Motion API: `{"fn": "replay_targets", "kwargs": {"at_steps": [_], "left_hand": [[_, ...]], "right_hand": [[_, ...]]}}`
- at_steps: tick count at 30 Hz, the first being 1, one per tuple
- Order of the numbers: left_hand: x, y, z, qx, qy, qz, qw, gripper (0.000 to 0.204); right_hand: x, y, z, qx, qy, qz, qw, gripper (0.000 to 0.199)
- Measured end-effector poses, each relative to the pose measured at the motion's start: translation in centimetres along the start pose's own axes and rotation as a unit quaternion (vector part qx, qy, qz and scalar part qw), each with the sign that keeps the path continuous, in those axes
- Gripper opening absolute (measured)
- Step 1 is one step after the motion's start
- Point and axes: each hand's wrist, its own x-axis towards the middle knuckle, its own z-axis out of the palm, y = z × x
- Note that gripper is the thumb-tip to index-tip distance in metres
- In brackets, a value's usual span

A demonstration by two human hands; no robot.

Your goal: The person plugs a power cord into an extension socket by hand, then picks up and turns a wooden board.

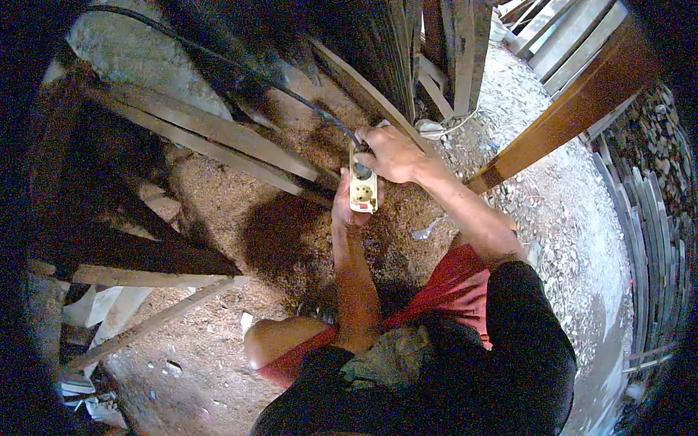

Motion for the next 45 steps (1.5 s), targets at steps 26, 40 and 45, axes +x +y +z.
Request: {"fn": "replay_targets", "kwargs": {"at_steps": [26,40,45], "left_hand": [[-0.9,0.8,1.3,-0.017,-0.004,0.038,0.999,0.05],[-1.2,2.0,1.0,0.072,0.045,0.041,0.996,0.057],[-1.4,2.2,1.5,0.107,0.013,0.042,0.993,0.057]], "right_hand": [[0.4,-3.1,-0.8,-0.042,-0.061,0.027,0.997,0.036],[1.4,-2.6,-0.6,-0.059,-0.102,0.002,0.993,0.036],[1.8,-1.3,0.5,-0.039,-0.126,0.028,0.991,0.034]]}}
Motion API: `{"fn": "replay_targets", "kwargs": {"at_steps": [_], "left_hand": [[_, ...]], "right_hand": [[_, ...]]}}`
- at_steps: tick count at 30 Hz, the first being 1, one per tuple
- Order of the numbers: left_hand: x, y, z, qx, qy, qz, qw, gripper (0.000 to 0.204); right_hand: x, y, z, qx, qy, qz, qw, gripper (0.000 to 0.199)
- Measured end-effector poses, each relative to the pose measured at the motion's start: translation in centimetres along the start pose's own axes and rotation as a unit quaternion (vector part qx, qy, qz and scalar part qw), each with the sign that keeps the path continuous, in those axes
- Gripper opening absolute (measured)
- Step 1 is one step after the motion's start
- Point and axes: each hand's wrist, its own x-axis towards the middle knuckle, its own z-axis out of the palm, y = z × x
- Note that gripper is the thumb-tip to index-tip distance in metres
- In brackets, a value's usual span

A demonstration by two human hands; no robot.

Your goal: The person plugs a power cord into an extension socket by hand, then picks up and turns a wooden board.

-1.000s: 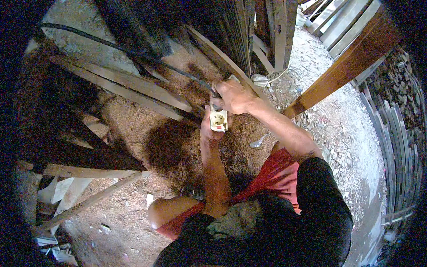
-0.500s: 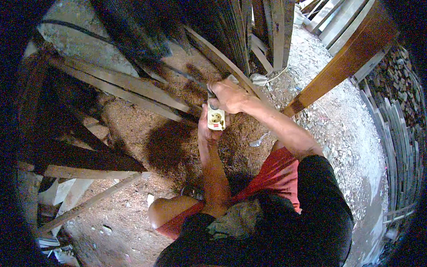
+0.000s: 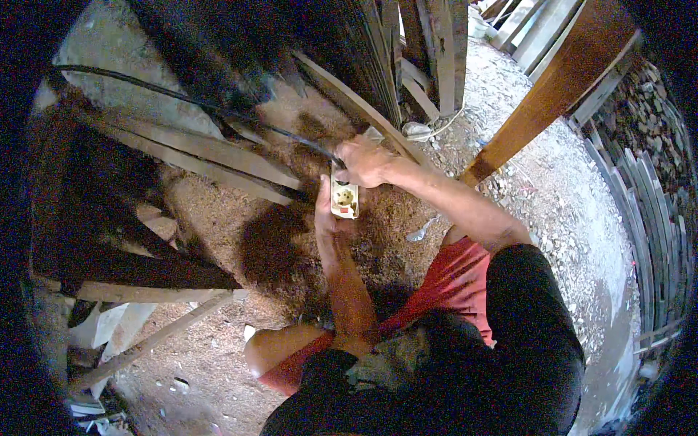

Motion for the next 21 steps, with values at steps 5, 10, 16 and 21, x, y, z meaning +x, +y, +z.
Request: {"fn": "replay_targets", "kwargs": {"at_steps": [5,10,16,21], "left_hand": [[0.6,1.6,-1.1,-0.078,-0.009,-0.021,0.997,0.079],[-1.0,3.3,-6.3,-0.159,-0.074,0.081,0.981,0.083],[-1.1,3.2,-7.0,-0.206,0.056,0.071,0.974,0.081],[-1.7,2.6,-8.4,-0.199,0.055,0.09,0.974,0.073]], "right_hand": [[1.0,0.7,0.4,0.049,0.024,-0.024,0.998,0.04],[0.6,-1.4,-1.3,0.061,-0.007,0.006,0.998,0.043],[-0.8,3.0,-0.6,0.048,-0.045,0.018,0.998,0.042],[-2.5,4.8,-1.2,0.056,-0.053,-0.018,0.997,0.043]]}}
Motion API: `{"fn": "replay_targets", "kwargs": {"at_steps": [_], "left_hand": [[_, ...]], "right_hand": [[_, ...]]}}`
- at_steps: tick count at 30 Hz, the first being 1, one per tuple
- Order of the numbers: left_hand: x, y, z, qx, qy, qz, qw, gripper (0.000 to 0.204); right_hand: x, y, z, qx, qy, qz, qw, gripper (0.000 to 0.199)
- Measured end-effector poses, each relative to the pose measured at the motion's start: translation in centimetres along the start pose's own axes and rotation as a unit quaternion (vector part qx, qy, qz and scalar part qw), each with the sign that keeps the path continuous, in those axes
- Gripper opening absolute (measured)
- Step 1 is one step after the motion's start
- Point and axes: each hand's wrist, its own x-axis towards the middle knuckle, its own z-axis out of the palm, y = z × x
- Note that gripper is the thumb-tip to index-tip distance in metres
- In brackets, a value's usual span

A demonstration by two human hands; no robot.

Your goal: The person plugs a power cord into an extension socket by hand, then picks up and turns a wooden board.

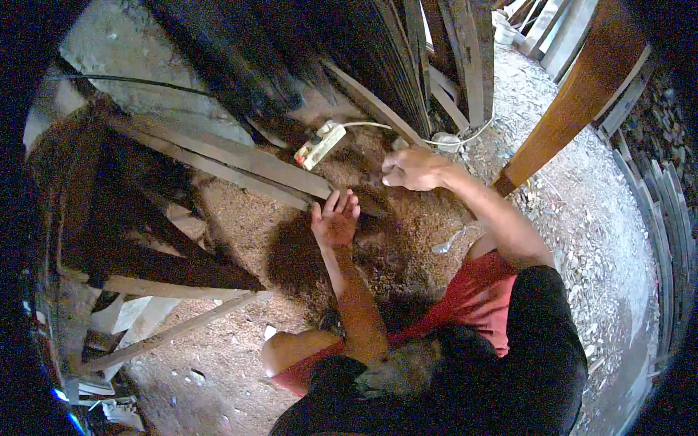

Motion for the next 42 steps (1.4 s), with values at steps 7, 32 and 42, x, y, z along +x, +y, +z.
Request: {"fn": "replay_targets", "kwargs": {"at_steps": [7,32,42], "left_hand": [[1.4,-3.4,1.0,0.128,0.089,0.027,0.987,0.024],[-5.9,-7.5,10.8,0.55,0.231,0.107,0.795,0.009],[-28.3,-0.3,21.5,0.894,0.293,-0.087,0.327,0.045]], "right_hand": [[-4.3,1.0,-2.0,0.079,-0.096,0.014,0.992,0.045],[-8.0,7.1,14.8,-0.017,-0.329,0.001,0.944,0.044],[-23.2,2.2,6.4,-0.037,-0.364,0.039,0.93,0.036]]}}
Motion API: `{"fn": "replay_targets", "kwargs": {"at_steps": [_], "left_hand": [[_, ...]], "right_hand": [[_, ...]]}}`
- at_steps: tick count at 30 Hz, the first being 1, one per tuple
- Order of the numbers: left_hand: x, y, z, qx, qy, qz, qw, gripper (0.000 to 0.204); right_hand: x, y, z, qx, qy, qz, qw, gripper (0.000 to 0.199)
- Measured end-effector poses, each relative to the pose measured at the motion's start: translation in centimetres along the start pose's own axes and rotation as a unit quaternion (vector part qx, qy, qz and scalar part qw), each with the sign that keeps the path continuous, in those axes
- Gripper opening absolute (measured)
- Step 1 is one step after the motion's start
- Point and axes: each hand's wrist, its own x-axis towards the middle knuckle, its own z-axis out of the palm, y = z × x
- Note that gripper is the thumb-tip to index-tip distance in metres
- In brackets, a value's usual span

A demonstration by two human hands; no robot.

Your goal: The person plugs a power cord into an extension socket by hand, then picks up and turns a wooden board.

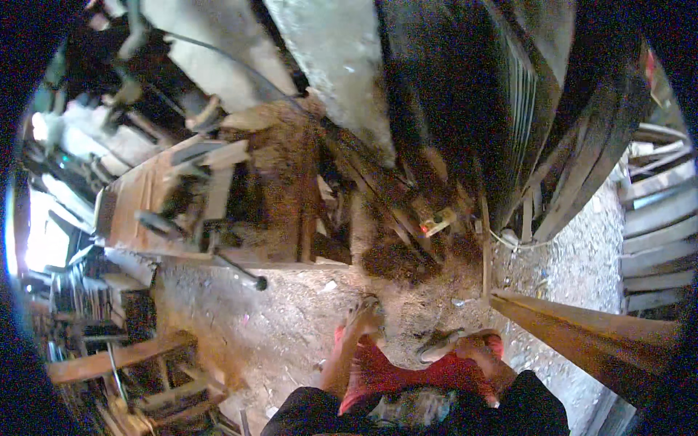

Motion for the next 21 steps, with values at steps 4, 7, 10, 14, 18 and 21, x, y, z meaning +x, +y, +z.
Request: {"fn": "replay_targets", "kwargs": {"at_steps": [4,7,10,14,18,21], "left_hand": [[-8.2,-1.1,-4.6,0.039,-0.05,-0.015,0.998,0.05],[-10.6,-0.6,-4.9,-0.074,-0.02,-0.033,0.996,0.048],[-11.1,-0.5,-5.1,-0.095,0.005,-0.045,0.994,0.045],[-10.7,-2.7,-6.3,-0.218,-0.04,0.019,0.975,0.044],[-11.0,-7.9,-6.8,-0.186,-0.049,0.085,0.978,0.038],[-13.6,-10.9,-9.1,-0.256,-0.042,-0.036,0.965,0.035]], "right_hand": [[-6.1,-9.1,-9.1,0.082,0.011,0.04,0.996,0.039],[-6.9,-12.3,-14.3,-0.102,0.025,-0.177,0.979,0.043],[-8.6,-20.1,-24.3,-0.141,-0.012,-0.134,0.981,0.039],[-7.4,-27.3,-31.6,0.004,0.135,-0.157,0.978,0.037],[-10.4,-34.6,-36.7,0.143,0.231,-0.211,0.939,0.032],[-10.8,-34.8,-36.1,0.132,0.263,-0.291,0.91,0.03]]}}
